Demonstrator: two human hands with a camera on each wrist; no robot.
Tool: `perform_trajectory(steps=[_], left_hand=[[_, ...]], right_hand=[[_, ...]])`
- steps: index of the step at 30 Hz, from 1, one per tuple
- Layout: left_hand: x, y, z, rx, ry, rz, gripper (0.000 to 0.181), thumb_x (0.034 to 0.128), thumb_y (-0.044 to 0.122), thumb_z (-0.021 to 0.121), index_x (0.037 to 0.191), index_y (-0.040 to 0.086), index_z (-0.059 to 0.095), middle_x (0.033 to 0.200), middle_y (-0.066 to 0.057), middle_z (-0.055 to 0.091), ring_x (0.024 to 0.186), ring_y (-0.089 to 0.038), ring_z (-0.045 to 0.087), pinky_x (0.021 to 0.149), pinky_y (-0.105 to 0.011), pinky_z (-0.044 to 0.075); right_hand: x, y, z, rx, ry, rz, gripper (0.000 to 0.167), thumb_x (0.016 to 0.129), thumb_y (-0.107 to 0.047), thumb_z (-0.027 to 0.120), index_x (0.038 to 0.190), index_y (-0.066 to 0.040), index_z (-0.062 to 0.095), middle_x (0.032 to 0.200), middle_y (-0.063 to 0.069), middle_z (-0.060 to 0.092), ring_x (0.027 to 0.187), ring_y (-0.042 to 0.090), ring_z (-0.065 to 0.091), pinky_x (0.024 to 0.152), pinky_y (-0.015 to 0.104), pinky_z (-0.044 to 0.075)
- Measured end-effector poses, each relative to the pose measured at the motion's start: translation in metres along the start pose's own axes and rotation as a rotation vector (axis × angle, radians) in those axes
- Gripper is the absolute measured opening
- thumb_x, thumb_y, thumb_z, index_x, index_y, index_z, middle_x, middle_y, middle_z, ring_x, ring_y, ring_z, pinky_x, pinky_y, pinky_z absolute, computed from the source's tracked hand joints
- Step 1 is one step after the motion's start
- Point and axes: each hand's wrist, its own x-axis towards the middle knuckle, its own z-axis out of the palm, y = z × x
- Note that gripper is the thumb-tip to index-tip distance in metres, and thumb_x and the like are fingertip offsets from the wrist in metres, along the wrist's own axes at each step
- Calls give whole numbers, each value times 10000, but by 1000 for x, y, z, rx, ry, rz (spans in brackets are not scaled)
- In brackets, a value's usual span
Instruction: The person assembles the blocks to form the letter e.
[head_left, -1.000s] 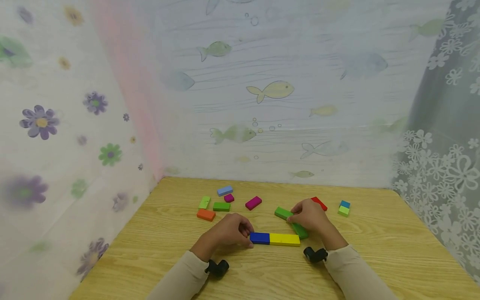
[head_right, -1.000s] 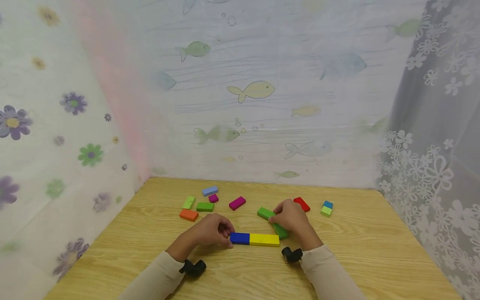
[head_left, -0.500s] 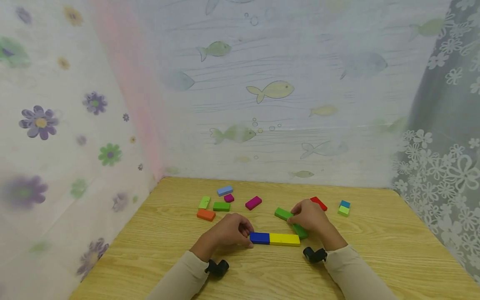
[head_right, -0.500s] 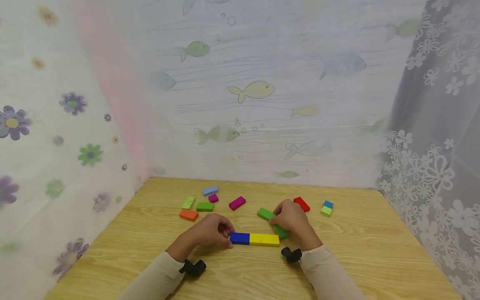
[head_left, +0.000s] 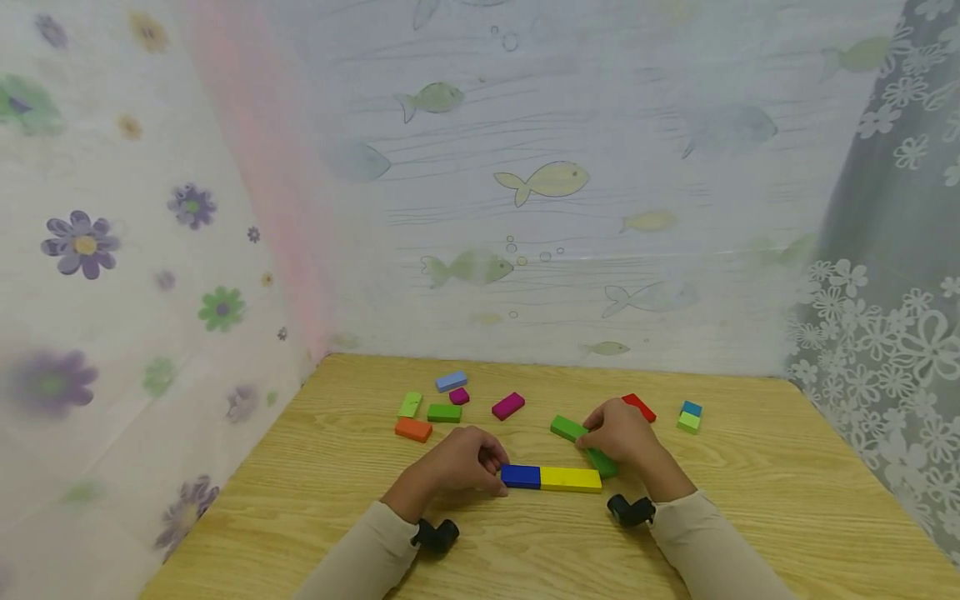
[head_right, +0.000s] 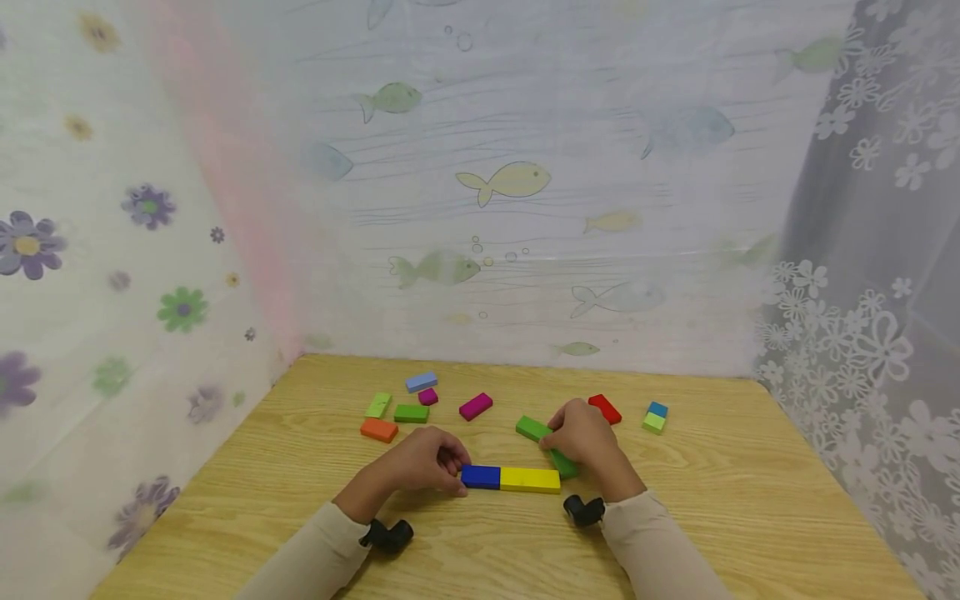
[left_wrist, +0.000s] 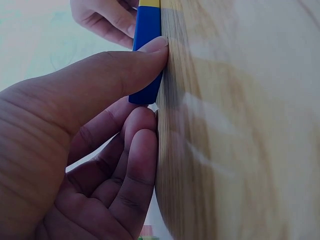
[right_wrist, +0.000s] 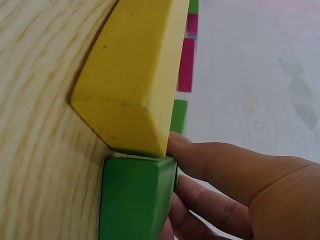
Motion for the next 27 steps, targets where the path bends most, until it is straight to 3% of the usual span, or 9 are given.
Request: perform_trajectory(steps=[27], left_hand=[[-2,3,0,-1,-4,3,283,745,210,948,962,189,768,858,45,706,791,-106,645,721,-243,553]], right_hand=[[0,2,0,-11,6,-19,300,811,-199,891,1047,-51,779,1013,50,749,884,194,678,718,345,594]])
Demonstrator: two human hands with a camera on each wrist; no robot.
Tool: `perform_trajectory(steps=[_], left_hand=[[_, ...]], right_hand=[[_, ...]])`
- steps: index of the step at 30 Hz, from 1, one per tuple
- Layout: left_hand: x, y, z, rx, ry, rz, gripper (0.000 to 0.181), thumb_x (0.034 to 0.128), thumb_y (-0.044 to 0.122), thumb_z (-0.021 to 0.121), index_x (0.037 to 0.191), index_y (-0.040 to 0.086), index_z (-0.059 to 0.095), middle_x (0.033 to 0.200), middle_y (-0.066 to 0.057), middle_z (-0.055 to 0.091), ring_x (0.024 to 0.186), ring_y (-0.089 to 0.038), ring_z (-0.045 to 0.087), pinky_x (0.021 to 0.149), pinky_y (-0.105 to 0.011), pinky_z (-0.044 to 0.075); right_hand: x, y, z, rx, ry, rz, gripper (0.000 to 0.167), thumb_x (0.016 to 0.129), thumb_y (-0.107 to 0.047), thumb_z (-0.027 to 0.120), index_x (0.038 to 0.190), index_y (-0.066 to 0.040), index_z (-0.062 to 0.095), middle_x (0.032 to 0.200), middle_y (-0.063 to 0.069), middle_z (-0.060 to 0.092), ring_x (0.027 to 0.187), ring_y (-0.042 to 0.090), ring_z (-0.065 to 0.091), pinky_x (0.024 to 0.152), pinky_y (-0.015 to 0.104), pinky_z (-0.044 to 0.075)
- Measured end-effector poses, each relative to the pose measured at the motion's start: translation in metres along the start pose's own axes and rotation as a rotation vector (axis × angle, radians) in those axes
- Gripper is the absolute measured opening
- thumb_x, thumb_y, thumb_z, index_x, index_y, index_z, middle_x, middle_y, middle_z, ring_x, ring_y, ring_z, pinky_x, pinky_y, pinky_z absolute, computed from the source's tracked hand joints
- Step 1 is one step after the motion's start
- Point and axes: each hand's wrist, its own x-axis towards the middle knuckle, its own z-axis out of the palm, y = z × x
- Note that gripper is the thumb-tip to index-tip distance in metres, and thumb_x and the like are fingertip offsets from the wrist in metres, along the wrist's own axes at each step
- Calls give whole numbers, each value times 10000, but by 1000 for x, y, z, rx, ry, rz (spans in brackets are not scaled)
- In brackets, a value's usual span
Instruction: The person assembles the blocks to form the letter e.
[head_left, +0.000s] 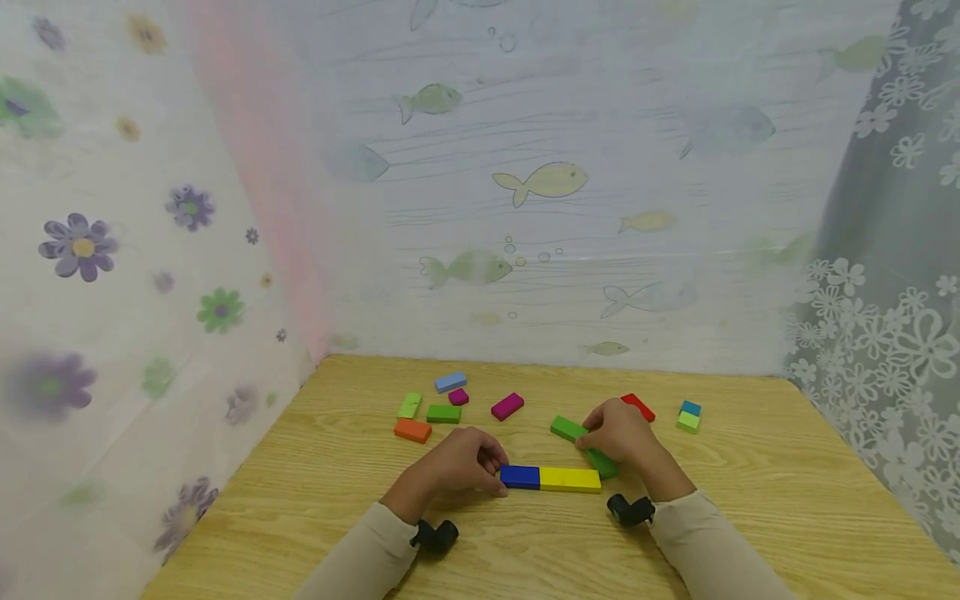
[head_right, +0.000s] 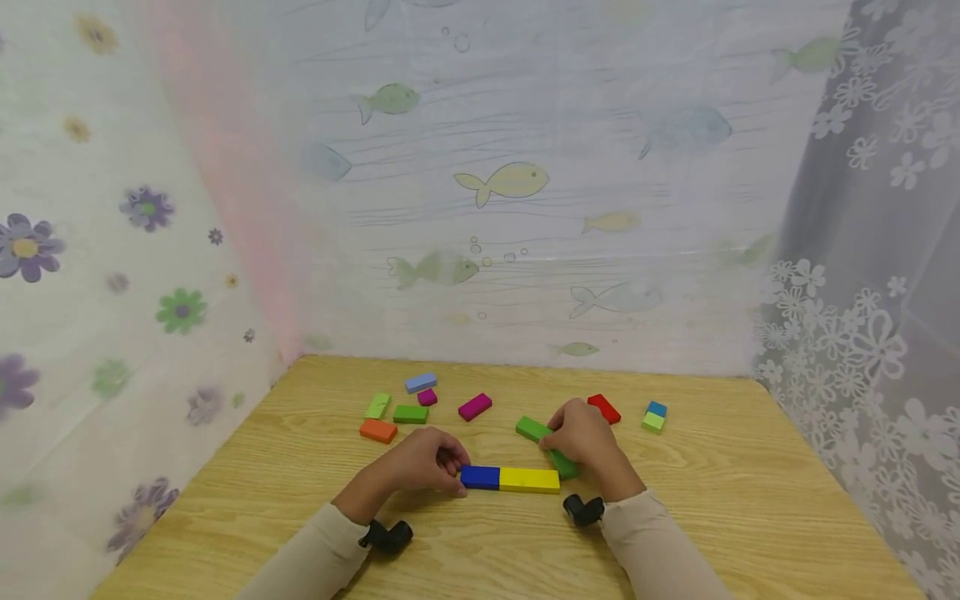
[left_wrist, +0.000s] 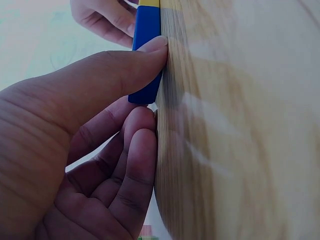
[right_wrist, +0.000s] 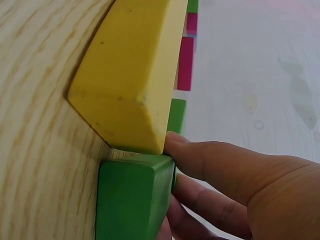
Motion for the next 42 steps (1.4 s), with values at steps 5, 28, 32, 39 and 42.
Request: perform_trajectory(steps=[5,28,32,39,42], left_hand=[[0,0,0,6,2,-12,280,742,197,948,955,191,766,870,55,704,803,-105,653,727,-244,555],[2,-2,0,2,-4,-18,278,743,217,948,954,210,766,864,63,705,804,-104,649,727,-244,554],[3,-2,0,7,-1,-26,272,744,222,948,946,231,766,862,74,707,808,-104,652,729,-247,554],[3,-3,0,6,1,-22,273,742,218,948,946,227,768,864,73,708,809,-108,652,730,-253,556],[3,-3,1,6,1,-20,274,741,218,949,946,226,767,864,72,707,808,-109,653,730,-252,556]], right_hand=[[1,1,0,0,1,-7,304,810,-198,890,1047,-42,779,1005,50,747,872,188,675,713,348,590],[0,0,0,-11,-3,-7,291,827,-191,878,1052,-37,775,981,49,728,813,172,649,680,326,576],[0,-1,0,-12,-4,-5,288,831,-187,875,1054,-35,774,993,54,732,815,172,652,684,326,580],[0,0,0,-21,-1,-9,299,830,-190,877,1062,-32,775,1011,60,737,830,173,660,693,329,585],[0,0,0,-23,1,-12,302,829,-192,879,1064,-32,777,1014,59,739,833,173,661,692,329,586]])
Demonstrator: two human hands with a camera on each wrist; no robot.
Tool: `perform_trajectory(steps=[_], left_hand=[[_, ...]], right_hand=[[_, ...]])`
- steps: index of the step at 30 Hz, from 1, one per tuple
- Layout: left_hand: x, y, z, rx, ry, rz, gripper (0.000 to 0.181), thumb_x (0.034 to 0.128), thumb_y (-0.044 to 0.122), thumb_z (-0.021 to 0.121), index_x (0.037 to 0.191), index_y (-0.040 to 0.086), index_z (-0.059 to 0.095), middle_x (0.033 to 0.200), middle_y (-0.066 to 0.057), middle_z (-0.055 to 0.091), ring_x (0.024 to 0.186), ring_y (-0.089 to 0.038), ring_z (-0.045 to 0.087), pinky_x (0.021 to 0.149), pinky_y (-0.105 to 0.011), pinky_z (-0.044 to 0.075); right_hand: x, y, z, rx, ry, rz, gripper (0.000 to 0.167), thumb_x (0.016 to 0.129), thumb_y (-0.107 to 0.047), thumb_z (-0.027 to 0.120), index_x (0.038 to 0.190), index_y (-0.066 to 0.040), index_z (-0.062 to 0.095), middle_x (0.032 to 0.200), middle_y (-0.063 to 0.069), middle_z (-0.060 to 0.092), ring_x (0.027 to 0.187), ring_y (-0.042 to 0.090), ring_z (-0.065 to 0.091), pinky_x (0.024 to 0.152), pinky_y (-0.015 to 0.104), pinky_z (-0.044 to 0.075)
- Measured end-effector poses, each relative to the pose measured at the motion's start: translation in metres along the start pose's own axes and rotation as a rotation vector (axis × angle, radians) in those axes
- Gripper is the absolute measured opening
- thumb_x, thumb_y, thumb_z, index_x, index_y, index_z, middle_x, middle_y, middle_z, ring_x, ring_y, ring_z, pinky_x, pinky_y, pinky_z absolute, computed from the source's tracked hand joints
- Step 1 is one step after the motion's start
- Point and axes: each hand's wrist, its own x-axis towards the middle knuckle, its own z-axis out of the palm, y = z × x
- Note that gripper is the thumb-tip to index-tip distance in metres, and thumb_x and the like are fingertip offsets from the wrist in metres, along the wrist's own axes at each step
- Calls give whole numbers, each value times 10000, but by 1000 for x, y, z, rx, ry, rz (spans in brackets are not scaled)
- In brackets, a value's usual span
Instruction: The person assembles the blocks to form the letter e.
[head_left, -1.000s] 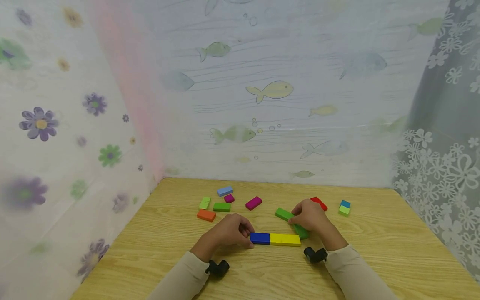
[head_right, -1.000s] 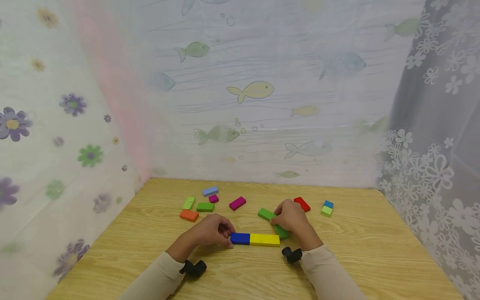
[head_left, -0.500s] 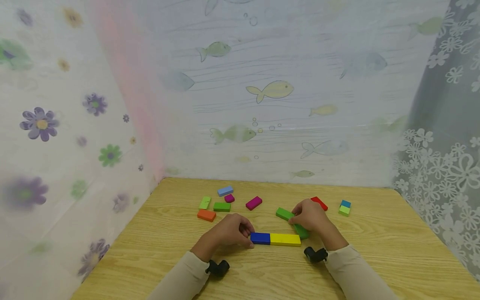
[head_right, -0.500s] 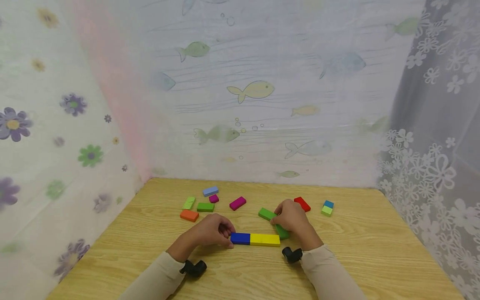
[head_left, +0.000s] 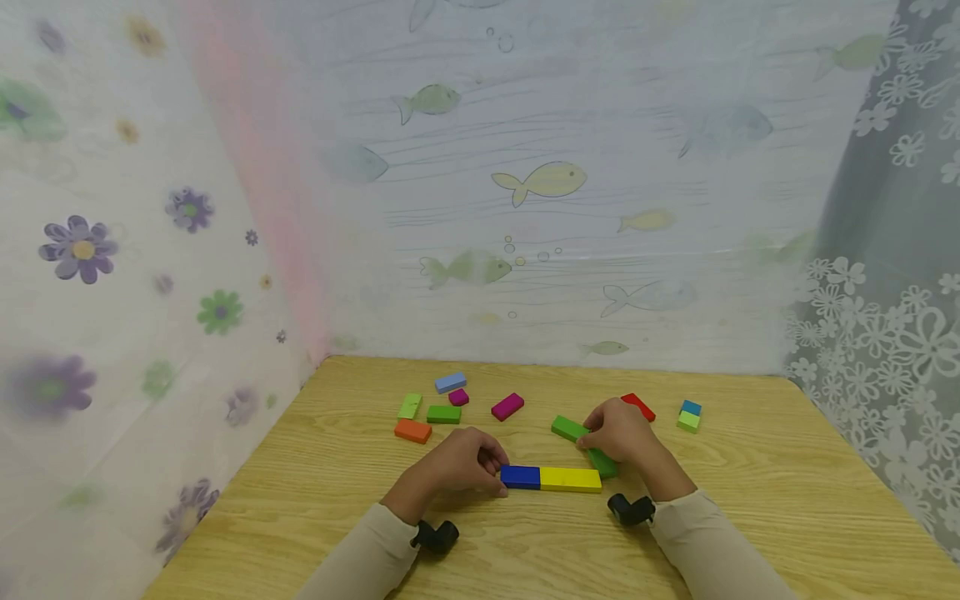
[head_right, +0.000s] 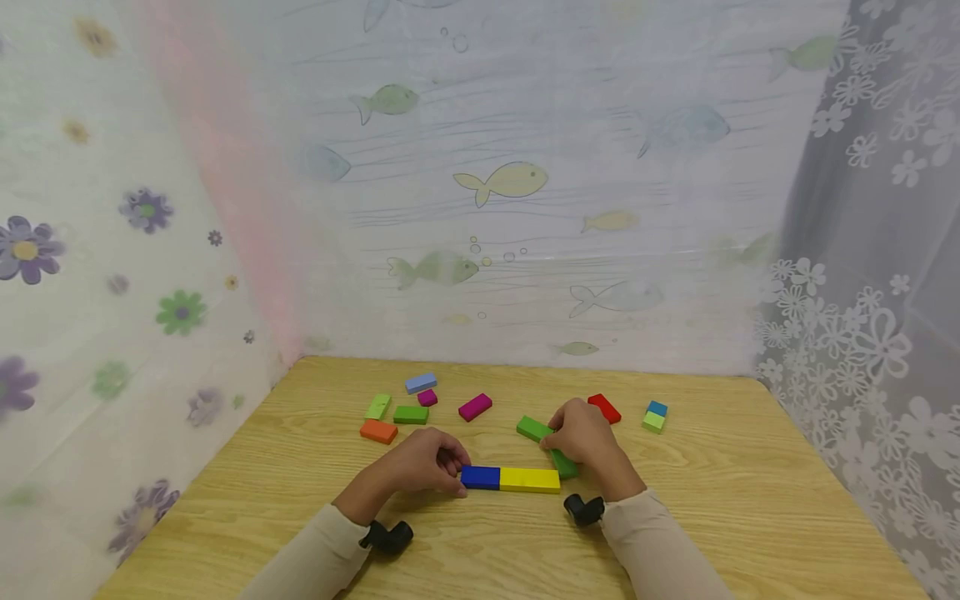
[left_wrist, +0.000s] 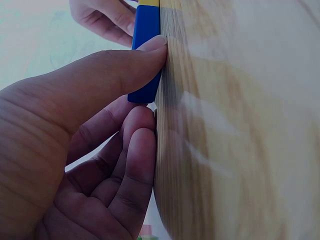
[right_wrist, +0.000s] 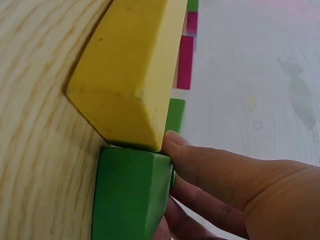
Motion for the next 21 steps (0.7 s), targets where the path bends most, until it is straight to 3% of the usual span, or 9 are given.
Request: perform_trajectory(steps=[21], left_hand=[[0,-1,1,-17,-1,7,275,742,217,949,950,223,769,873,62,711,814,-119,655,732,-261,558]], right_hand=[[-1,-1,-1,10,-5,-8,294,825,-184,880,1044,-23,769,996,58,735,837,180,659,698,341,584]])
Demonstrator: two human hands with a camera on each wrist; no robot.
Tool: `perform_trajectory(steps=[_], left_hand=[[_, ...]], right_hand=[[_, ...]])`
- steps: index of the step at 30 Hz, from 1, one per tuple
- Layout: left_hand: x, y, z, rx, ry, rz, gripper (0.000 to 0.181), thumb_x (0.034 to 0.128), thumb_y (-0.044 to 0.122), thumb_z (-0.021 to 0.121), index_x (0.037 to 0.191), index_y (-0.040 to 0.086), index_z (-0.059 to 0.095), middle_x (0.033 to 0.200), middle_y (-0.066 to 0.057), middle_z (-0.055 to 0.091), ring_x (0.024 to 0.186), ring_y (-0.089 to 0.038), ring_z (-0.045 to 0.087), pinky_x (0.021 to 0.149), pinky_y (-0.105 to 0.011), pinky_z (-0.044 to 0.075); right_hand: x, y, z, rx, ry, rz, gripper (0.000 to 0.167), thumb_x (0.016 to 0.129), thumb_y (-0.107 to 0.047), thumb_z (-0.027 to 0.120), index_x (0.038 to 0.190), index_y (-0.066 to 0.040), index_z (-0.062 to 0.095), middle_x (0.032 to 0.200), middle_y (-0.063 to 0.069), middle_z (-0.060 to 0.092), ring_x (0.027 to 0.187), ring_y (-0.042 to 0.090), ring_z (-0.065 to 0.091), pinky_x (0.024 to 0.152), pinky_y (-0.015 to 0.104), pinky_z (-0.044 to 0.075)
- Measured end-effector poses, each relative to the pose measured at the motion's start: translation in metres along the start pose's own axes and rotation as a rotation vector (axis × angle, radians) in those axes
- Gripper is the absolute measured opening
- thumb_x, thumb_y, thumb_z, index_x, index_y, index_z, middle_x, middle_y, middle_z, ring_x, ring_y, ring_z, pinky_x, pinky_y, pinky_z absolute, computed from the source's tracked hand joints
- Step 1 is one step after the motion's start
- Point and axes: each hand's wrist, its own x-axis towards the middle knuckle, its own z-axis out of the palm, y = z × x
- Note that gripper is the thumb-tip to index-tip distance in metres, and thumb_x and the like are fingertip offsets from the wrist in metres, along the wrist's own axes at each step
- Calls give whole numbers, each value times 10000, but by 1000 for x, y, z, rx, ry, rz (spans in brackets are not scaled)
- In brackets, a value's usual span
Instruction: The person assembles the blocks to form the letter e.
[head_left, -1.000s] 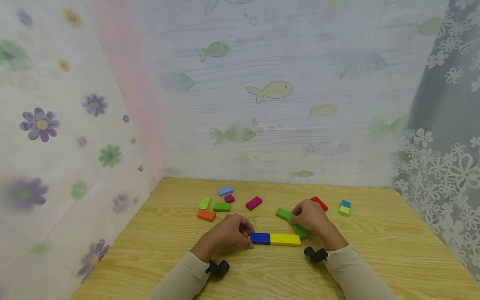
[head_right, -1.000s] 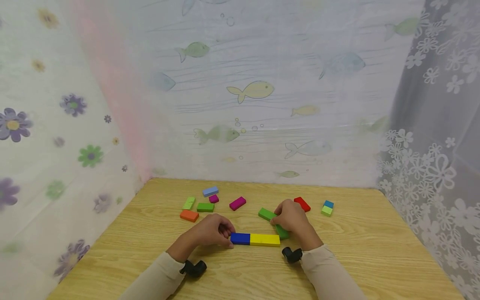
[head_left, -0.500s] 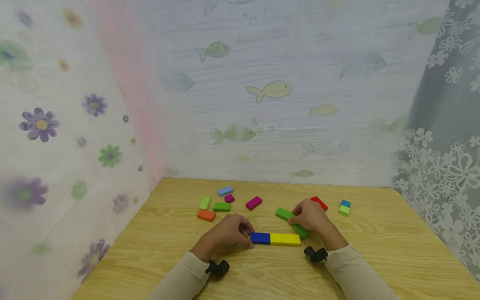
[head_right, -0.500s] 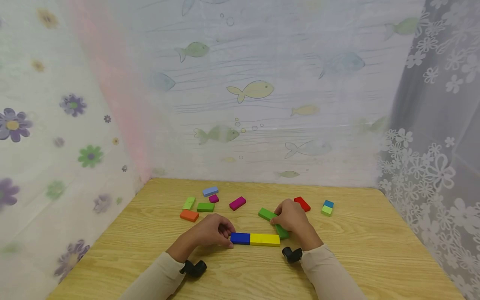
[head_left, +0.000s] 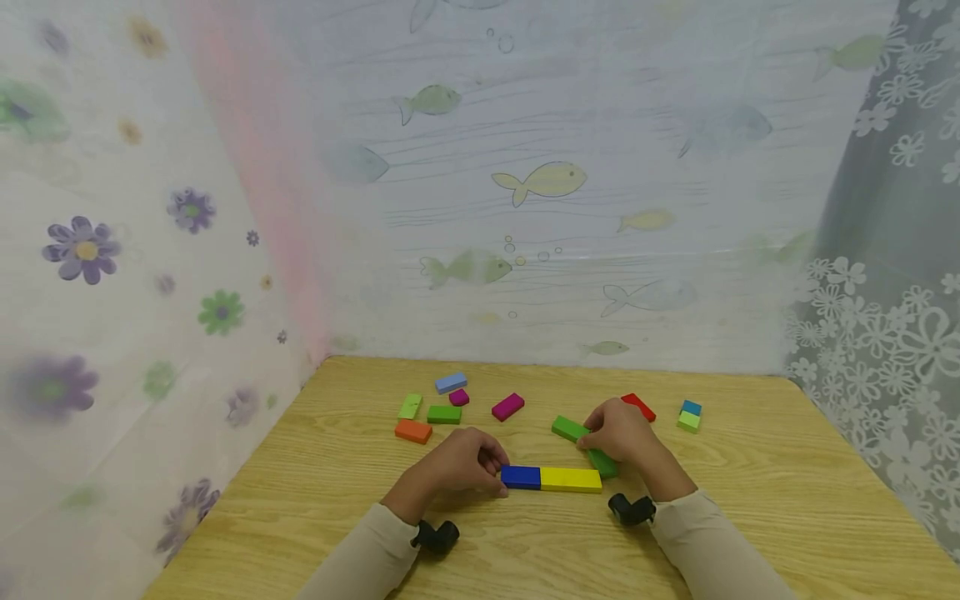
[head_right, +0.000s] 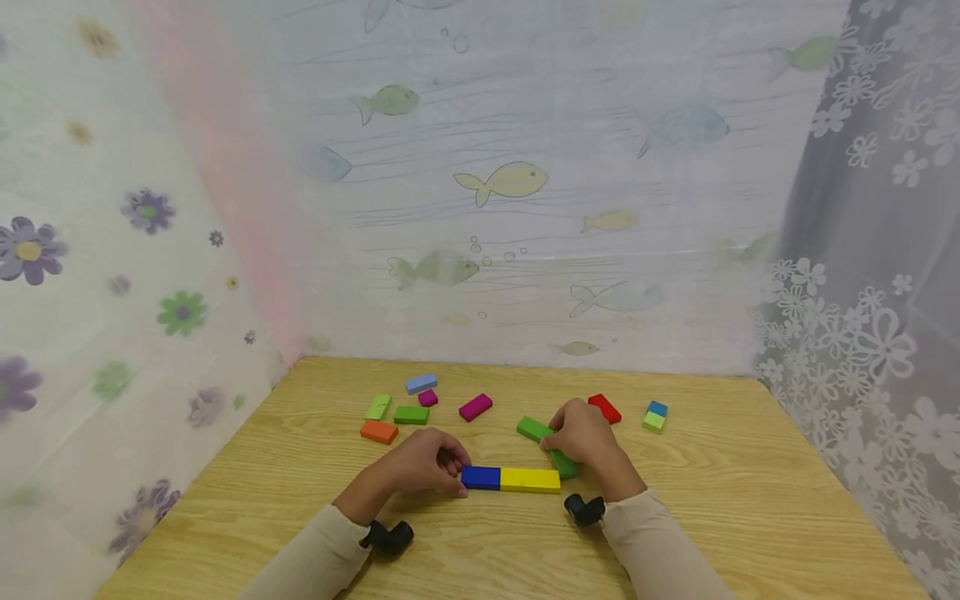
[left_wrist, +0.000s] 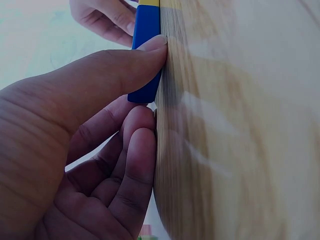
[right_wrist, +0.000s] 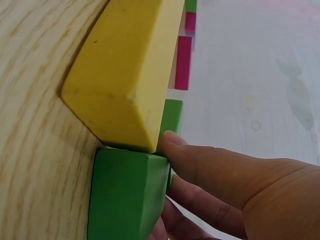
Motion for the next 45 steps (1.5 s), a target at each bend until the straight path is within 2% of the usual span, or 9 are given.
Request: perform_trajectory(steps=[16,23,27,32,37,45], left_hand=[[0,0,1,7,-1,2,263,750,218,945,946,226,770,862,71,712,806,-111,656,731,-252,559],[-2,3,-1,11,-3,-6,269,751,223,945,958,210,773,876,60,710,812,-113,652,739,-251,556],[-4,7,-2,9,-7,-5,274,753,215,943,968,186,775,880,45,710,811,-112,647,740,-249,553],[-4,7,-1,-2,-9,-4,272,755,201,942,969,187,774,884,47,707,813,-118,644,742,-252,554],[-3,5,-2,-2,-12,-2,269,756,205,941,968,201,775,888,52,710,813,-112,646,745,-246,555],[-1,2,-1,1,-13,-2,259,759,217,941,956,227,773,878,57,714,808,-111,649,738,-246,555]], right_hand=[[0,0,-1,-3,1,-5,306,825,-195,881,1052,-22,770,1006,62,738,848,185,668,708,351,589],[3,3,-3,13,-8,2,313,843,-222,865,1083,-49,762,1057,64,737,928,222,675,792,399,593],[4,6,-9,-3,-7,-13,331,872,-259,841,1120,-54,761,1096,70,738,992,258,678,844,439,582],[7,16,-18,-19,6,-57,377,904,-281,808,1173,-24,750,1111,98,732,998,270,677,829,450,580],[12,27,-26,-17,58,-98,397,928,-283,779,1224,-22,737,1111,113,729,1008,283,672,836,454,578],[13,49,-36,31,185,-56,484,955,-309,756,1339,-24,677,1160,149,726,1086,360,662,837,459,580]])
